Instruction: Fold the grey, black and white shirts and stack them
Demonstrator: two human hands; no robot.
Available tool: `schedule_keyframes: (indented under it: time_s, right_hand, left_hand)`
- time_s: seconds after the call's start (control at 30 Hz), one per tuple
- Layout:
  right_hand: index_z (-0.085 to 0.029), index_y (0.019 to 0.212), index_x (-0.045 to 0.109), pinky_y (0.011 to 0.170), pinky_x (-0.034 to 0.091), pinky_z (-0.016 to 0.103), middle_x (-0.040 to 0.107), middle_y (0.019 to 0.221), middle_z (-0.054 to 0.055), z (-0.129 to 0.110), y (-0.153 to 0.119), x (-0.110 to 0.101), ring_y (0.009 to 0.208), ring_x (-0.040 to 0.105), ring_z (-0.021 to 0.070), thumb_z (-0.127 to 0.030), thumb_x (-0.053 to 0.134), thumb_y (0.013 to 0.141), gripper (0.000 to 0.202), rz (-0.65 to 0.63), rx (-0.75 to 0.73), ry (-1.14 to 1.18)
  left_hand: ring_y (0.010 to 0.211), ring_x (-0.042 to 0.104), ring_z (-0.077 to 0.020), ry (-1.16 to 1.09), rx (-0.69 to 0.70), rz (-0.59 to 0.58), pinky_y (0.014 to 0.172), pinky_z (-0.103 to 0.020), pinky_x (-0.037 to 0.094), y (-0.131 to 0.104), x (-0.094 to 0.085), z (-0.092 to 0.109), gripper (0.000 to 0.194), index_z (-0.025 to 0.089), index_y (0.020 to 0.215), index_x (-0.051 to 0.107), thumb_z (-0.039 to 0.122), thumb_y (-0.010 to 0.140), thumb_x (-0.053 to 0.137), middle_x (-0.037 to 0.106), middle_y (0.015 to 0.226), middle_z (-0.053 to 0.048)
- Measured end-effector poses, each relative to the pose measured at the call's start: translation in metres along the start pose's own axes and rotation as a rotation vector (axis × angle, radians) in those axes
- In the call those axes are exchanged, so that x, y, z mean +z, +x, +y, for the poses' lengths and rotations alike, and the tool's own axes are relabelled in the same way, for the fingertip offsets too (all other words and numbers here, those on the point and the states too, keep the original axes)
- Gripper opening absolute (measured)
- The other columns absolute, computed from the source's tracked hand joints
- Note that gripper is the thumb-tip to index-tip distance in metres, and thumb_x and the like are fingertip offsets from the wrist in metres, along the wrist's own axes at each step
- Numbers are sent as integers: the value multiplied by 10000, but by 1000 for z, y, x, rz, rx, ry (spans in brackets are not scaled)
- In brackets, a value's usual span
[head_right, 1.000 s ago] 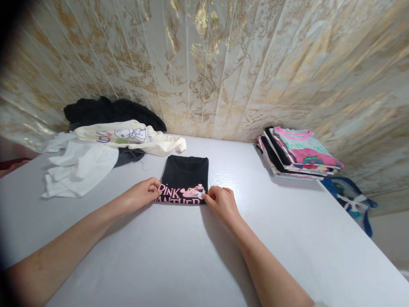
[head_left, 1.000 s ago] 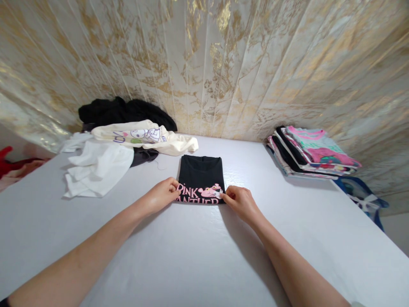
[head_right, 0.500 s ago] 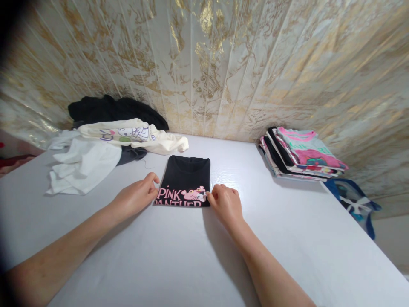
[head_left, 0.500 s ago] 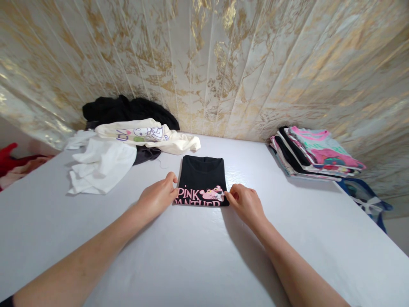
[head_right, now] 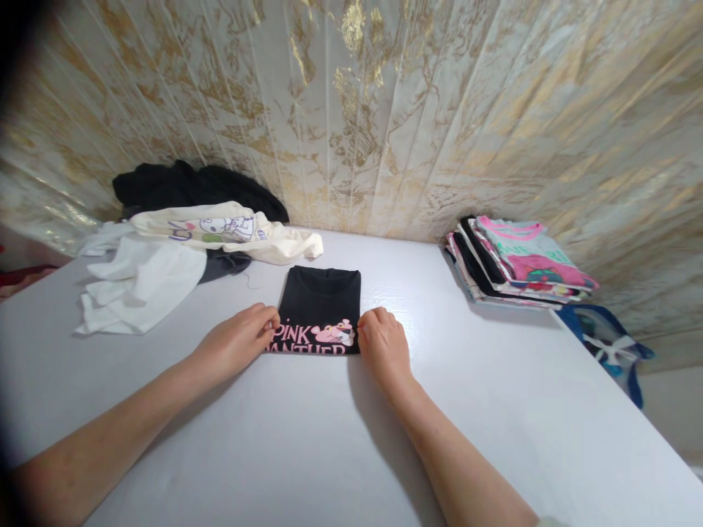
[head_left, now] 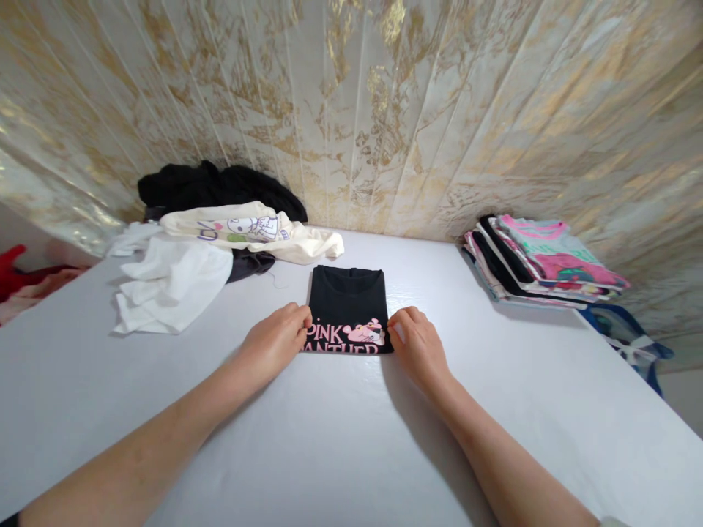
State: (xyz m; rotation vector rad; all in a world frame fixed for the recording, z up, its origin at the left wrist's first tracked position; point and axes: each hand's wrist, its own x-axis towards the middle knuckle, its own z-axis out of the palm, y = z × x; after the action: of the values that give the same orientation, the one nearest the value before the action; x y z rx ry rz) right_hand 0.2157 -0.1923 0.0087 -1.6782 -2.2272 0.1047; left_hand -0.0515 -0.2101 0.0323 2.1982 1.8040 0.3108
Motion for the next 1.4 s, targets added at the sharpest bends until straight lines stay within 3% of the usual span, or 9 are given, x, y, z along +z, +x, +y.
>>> schedule_keyframes:
  time_s: [0.1, 0.17, 0.27, 0.4, 0.7, 0.97, 1.2, 1.4]
  right_hand:
    - [-199, 1053, 634, 886, 445, 370, 625, 1116, 100, 0, 0, 1, 1026, 575, 235, -196, 484, 897, 216, 81, -112, 89]
    - [-194, 1214, 588, 996, 407, 403, 581, 1279, 114, -5, -2, 4, 1175, 530, 237, -256, 462, 928, 319, 65, -194, 113]
    - [-192, 1386, 473, 1113, 297, 461, 452, 1465, 107, -14, -7, 10, 1334, 418, 240, -335, 428, 954, 457, -69, -209, 42]
    - [-160, 1469, 376, 1149, 239, 465, 321, 1547, 106, -24, -16, 14, 1423, 294, 251, -445, 404, 961, 583, -192, -126, -72]
    - [-132, 1493, 331, 1149, 230, 484, 253, 1564, 133, -34, -21, 11, 1446, 240, 270, -496, 392, 956, 652, -235, -55, -147]
    - [-124, 1503, 295, 1155, 217, 473, 256, 1568, 126, -26, -19, 10, 1436, 264, 252, -472, 369, 962, 648, -229, -6, -136]
    - [-120, 1516, 250, 1147, 209, 505, 254, 1570, 127, -19, -19, 9, 1441, 239, 270, -493, 382, 950, 690, -248, 28, -121]
    - [-130, 1501, 279, 1141, 231, 502, 315, 1545, 139, -3, -13, -3, 1414, 294, 271, -321, 440, 890, 660, -317, 2, -7]
  left_hand:
    - [1038, 580, -220, 6, 99, 240, 897, -353, 452, 1, 5, 13, 222, 198, 1026, 587, 209, 916, 394, 613, 1078, -74]
    - [1229, 498, -229, 11, 232, 277, 1045, -379, 383, 0, 17, 22, 345, 184, 1254, 520, 286, 951, 392, 559, 1306, -98]
    - [1410, 314, -243, 102, 391, 134, 1153, -416, 242, -3, 44, 30, 608, 191, 1467, 319, 464, 936, 434, 373, 1530, -89]
    - [1457, 220, -255, 183, 381, -10, 1181, -454, 139, -7, 65, 28, 767, 198, 1521, 217, 593, 898, 425, 268, 1582, -83]
    - [1469, 185, -268, 161, 380, -33, 1183, -483, 112, -8, 59, 28, 729, 263, 1516, 250, 572, 890, 462, 243, 1589, -54]
    - [1466, 198, -253, 143, 371, -4, 1181, -456, 135, -8, 61, 27, 746, 265, 1528, 200, 588, 899, 437, 224, 1596, -64]
    - [1470, 176, -276, 185, 183, 11, 1179, -450, 164, -5, 54, 19, 778, 136, 1519, 235, 553, 898, 452, 178, 1598, -129]
    - [1450, 220, -315, 118, 130, 3, 1152, -503, 197, 4, 36, 1, 798, 177, 1508, 251, 572, 855, 487, 221, 1592, -129]
